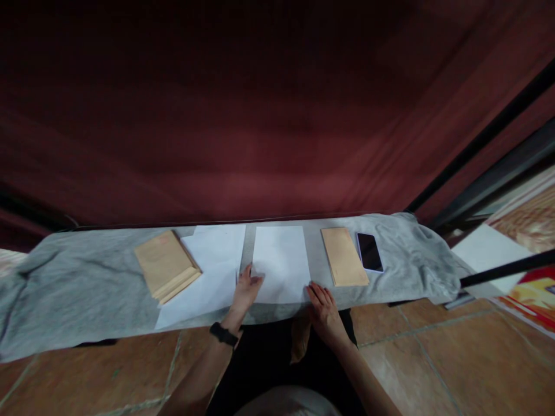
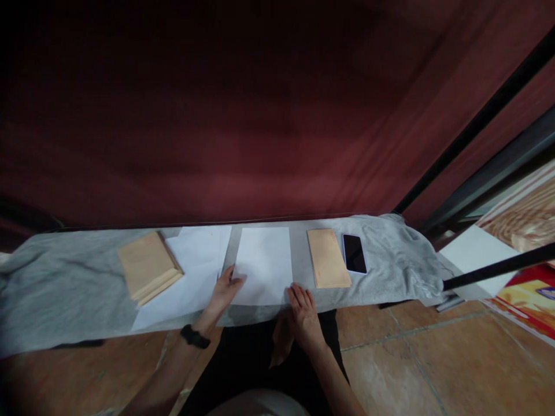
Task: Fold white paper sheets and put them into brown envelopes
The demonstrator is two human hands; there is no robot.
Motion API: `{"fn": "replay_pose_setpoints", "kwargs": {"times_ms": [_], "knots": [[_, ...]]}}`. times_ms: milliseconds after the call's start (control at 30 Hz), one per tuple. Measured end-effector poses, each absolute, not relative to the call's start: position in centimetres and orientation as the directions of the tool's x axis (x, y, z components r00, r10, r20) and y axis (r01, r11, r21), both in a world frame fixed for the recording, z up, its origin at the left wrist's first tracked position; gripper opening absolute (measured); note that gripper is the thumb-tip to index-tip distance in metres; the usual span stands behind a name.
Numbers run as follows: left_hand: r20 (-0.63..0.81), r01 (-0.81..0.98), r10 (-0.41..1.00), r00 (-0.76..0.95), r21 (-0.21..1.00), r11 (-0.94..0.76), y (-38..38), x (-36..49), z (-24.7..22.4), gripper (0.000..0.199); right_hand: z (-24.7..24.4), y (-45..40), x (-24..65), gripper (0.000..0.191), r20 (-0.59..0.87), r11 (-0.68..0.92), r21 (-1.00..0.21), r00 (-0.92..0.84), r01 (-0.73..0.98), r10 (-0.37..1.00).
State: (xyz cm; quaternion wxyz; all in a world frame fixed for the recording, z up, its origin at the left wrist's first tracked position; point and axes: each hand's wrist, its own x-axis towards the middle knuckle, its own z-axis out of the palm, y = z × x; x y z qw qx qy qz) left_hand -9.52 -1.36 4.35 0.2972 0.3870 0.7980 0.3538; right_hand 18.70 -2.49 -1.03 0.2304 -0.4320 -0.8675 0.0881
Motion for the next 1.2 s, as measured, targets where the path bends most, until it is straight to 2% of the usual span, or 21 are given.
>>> {"fn": "replay_pose_setpoints", "kwargs": {"times_ms": [167,267,400,500,633,767,833,867,933,967,1000,1100,1167,1200], "knots": [[-0.320,0.026,0.815,-0.482,0.925,0.378,-3.5,-8.9,4.1,0.069,-0.7,-2.5,19.3,0.064,0.335,0.604,-0.476,-0.503,0.640,0.797],[-0.426,-0.160,0.827,-0.367,0.905,0.395,-5.5,-9.0,5.0,0.071,-0.5,-2.3,20.1,0.067,0.330,0.550,-0.617,-0.449,0.563,0.830],[-0.519,-0.246,0.828,-0.211,0.848,0.469,-7.8,-9.6,7.1,0.058,-0.5,-2.2,20.7,0.067,0.325,0.488,-0.742,-0.390,0.460,0.861],[-0.532,-0.302,0.828,-0.178,0.830,0.469,-8.5,-9.8,8.1,0.045,-0.3,-1.9,20.5,0.054,0.334,0.452,-0.765,-0.317,0.459,0.888],[-0.572,-0.516,0.802,-0.170,0.745,0.422,-8.0,-10.0,8.5,0.034,0.2,-0.7,19.7,0.032,0.347,0.401,-0.769,-0.202,0.499,0.916],[-0.557,-0.658,0.813,-0.172,0.679,0.326,-6.5,-10.1,8.1,0.023,0.5,0.9,18.7,0.025,0.293,0.354,-0.761,-0.199,0.543,0.935],[-0.521,-0.616,0.827,-0.213,0.728,0.300,-5.8,-9.8,7.4,0.012,0.3,1.6,18.2,0.026,0.274,0.327,-0.733,-0.181,0.597,0.945],[-0.503,-0.530,0.829,-0.246,0.785,0.319,-5.4,-9.6,6.9,0.008,0.1,1.8,17.9,0.027,0.277,0.319,-0.714,-0.167,0.624,0.946],[-0.463,-0.252,0.825,-0.325,0.883,0.396,-4.6,-9.2,5.9,0.008,-0.2,2.2,17.4,0.027,0.303,0.315,-0.671,-0.140,0.671,0.943],[-0.440,-0.107,0.822,-0.361,0.896,0.432,-4.3,-9.0,5.4,0.009,-0.4,2.4,17.2,0.028,0.319,0.317,-0.650,-0.130,0.691,0.939],[-0.419,0.008,0.821,-0.389,0.889,0.458,-3.9,-8.9,4.9,0.011,-0.5,2.5,17.0,0.028,0.334,0.316,-0.627,-0.121,0.712,0.935],[-0.361,0.181,0.826,-0.432,0.863,0.472,-3.1,-8.8,4.5,0.011,-0.9,2.6,16.6,0.029,0.371,0.313,-0.562,-0.105,0.765,0.923],[-0.277,0.403,0.845,-0.458,0.782,0.475,-2.8,-8.8,4.7,0.012,-1.1,2.7,16.5,0.029,0.392,0.318,-0.531,-0.105,0.785,0.914],[-0.240,0.523,0.853,-0.464,0.703,0.482,-2.7,-8.8,4.9,0.014,-1.2,2.7,16.5,0.029,0.400,0.322,-0.520,-0.107,0.791,0.910]]}}
